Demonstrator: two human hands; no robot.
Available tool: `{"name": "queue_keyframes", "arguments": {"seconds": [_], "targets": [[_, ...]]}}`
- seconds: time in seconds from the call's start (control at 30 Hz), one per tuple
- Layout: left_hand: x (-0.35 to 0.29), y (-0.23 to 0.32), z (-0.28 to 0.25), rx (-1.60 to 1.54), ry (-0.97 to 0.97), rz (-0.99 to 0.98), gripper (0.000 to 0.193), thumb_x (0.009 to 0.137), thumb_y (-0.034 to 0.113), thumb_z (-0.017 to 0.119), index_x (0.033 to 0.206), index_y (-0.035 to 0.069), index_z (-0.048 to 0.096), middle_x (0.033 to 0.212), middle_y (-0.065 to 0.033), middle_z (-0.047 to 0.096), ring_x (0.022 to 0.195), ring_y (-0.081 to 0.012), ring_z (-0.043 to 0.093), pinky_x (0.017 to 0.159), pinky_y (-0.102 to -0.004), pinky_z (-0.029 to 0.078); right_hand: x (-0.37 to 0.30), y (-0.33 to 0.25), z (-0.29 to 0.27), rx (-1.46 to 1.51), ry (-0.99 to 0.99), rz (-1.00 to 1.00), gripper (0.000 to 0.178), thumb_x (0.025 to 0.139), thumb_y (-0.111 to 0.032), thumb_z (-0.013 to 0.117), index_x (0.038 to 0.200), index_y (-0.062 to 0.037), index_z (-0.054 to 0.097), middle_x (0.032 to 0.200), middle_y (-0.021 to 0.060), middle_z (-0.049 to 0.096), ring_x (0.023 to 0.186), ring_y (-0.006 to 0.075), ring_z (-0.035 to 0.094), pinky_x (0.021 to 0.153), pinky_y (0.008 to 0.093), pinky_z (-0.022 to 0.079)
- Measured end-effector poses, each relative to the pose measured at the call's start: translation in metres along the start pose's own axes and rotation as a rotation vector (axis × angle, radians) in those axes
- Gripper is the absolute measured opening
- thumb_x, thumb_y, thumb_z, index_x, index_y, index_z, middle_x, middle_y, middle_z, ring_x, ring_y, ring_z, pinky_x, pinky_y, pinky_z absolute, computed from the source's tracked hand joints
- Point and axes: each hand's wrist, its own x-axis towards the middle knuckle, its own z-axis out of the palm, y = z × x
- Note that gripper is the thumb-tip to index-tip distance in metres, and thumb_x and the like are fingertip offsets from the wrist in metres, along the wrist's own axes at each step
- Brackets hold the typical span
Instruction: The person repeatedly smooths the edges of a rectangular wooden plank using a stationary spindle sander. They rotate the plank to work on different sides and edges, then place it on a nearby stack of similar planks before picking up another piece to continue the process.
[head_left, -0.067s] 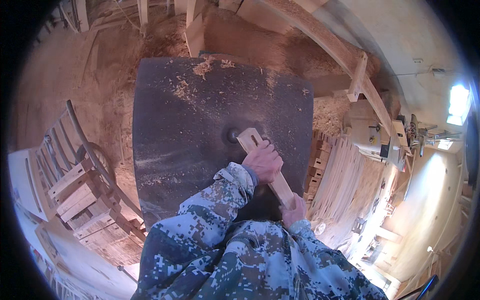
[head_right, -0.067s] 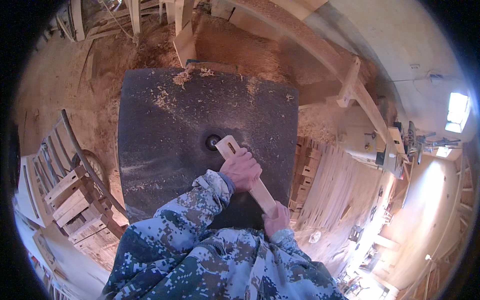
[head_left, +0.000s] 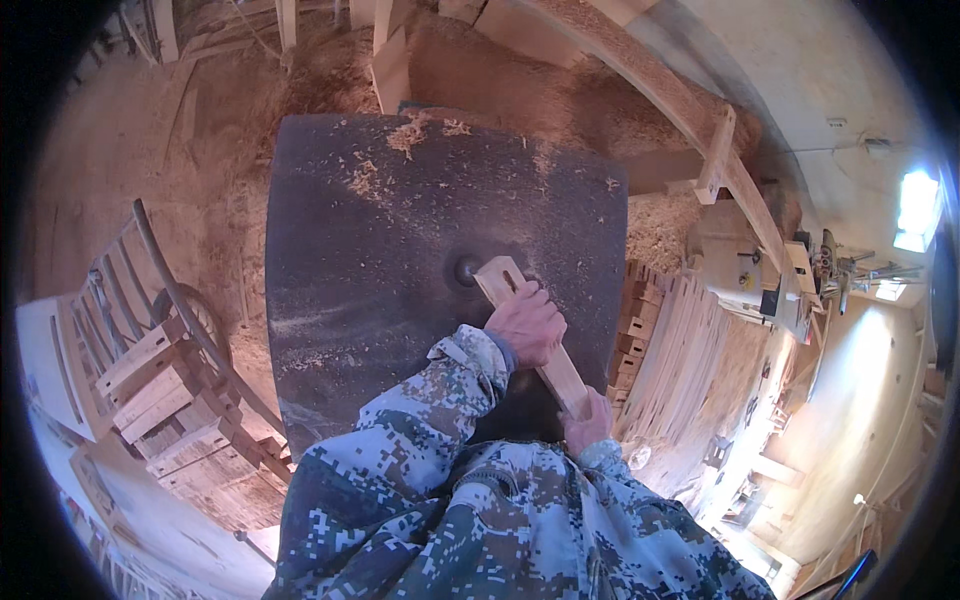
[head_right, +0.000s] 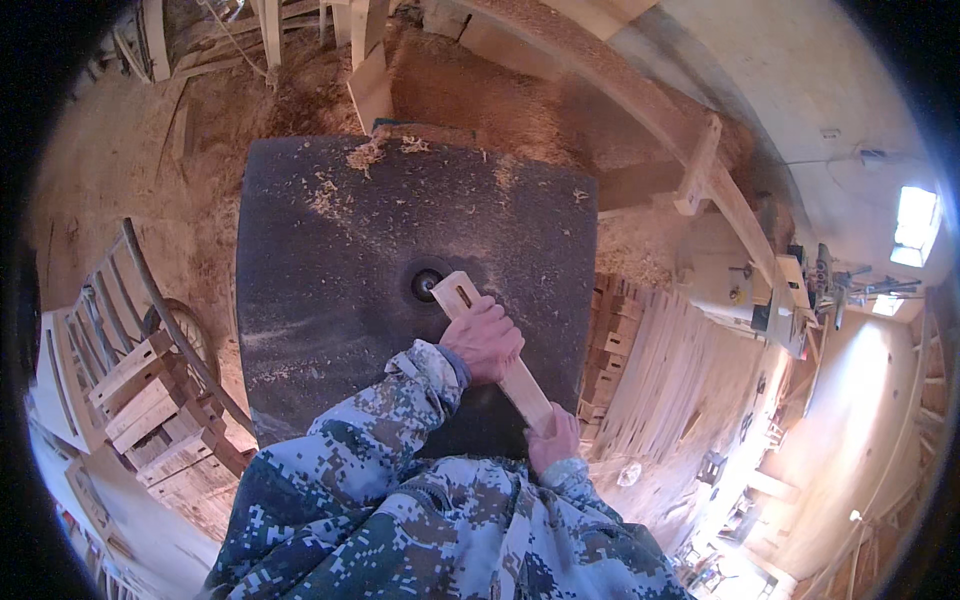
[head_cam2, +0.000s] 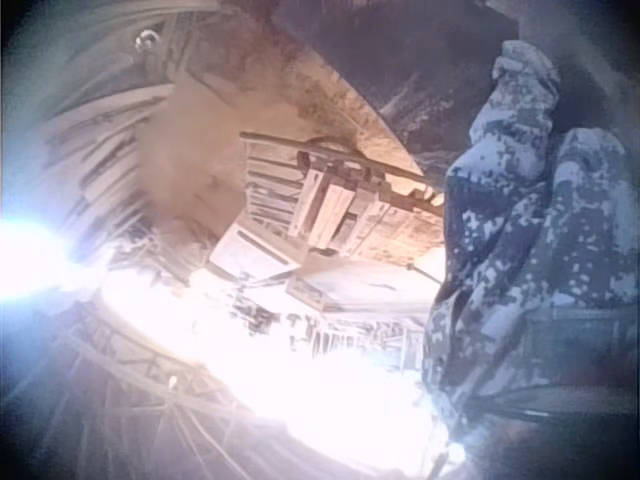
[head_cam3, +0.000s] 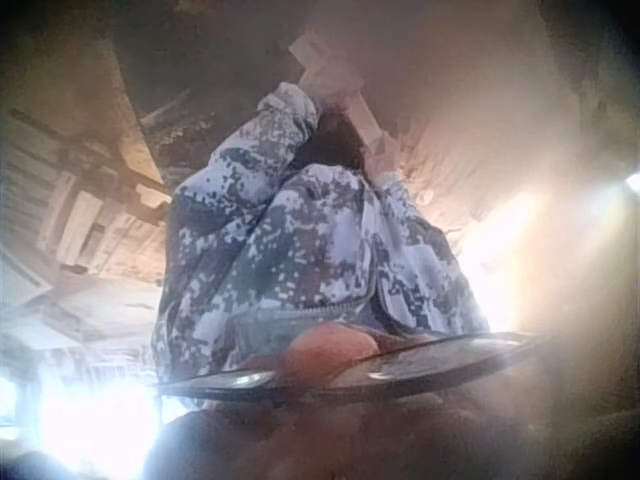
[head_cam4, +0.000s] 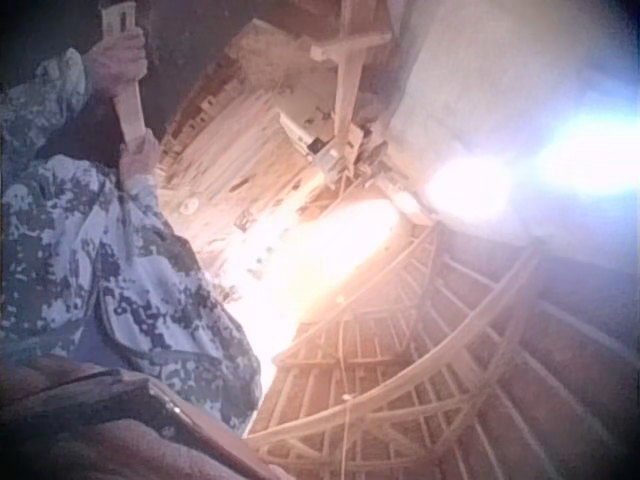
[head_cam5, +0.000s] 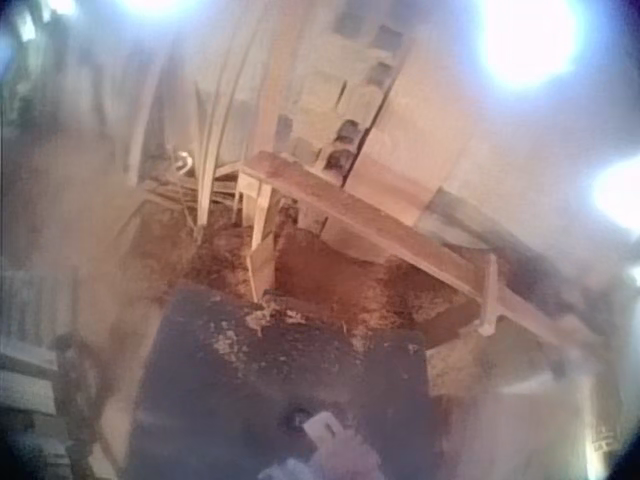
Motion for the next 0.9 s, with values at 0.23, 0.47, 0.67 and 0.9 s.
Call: {"name": "queue_keyframes", "arguments": {"seconds": [0.23,0.47,0.67,0.9], "targets": [[0.000,0.000,0.002,0.003,0.022,0.007,0.012,0.085,0.024,0.070,0.078,0.014,0.066,0.078,-0.0032,0.062,0.085,-0.0241,0.060,0.092,-0.0399,0.045,-0.004,-0.001,0.002,0.029,0.012,0.013,0.073,0.075,-0.017,0.088,0.140,-0.0015,0.059,0.129,0.0210,0.065,0.124,0.0426,0.057,0.110,0.0506,0.047],[0.000,0.001,-0.003,-0.049,0.028,0.024,0.014,0.081,0.025,0.072,0.075,0.014,0.065,0.076,-0.0032,0.061,0.083,-0.0237,0.060,0.090,-0.0395,0.044,-0.006,0.002,0.007,0.027,0.040,0.019,0.075,0.071,-0.017,0.091,0.138,-0.0021,0.061,0.127,0.0204,0.066,0.121,0.0416,0.060,0.106,0.0503,0.050],[-0.001,0.000,-0.007,-0.039,0.018,0.034,0.013,0.080,0.025,0.072,0.077,0.014,0.066,0.078,-0.0027,0.063,0.085,-0.0230,0.060,0.090,-0.0394,0.044,-0.008,0.004,0.008,-0.016,0.031,0.025,0.077,0.069,-0.018,0.092,0.139,-0.0035,0.061,0.126,0.0206,0.066,0.120,0.0418,0.061,0.105,0.0506,0.051],[-0.013,0.006,-0.012,0.001,0.039,-0.006,0.014,0.082,0.023,0.073,0.076,0.014,0.064,0.076,-0.0033,0.061,0.084,-0.0238,0.060,0.092,-0.0397,0.046,-0.009,0.009,0.005,-0.055,-0.056,-0.086,0.079,0.070,-0.020,0.092,0.140,-0.0027,0.059,0.127,0.0219,0.066,0.120,0.0430,0.060,0.104,0.0515,0.051]]}}
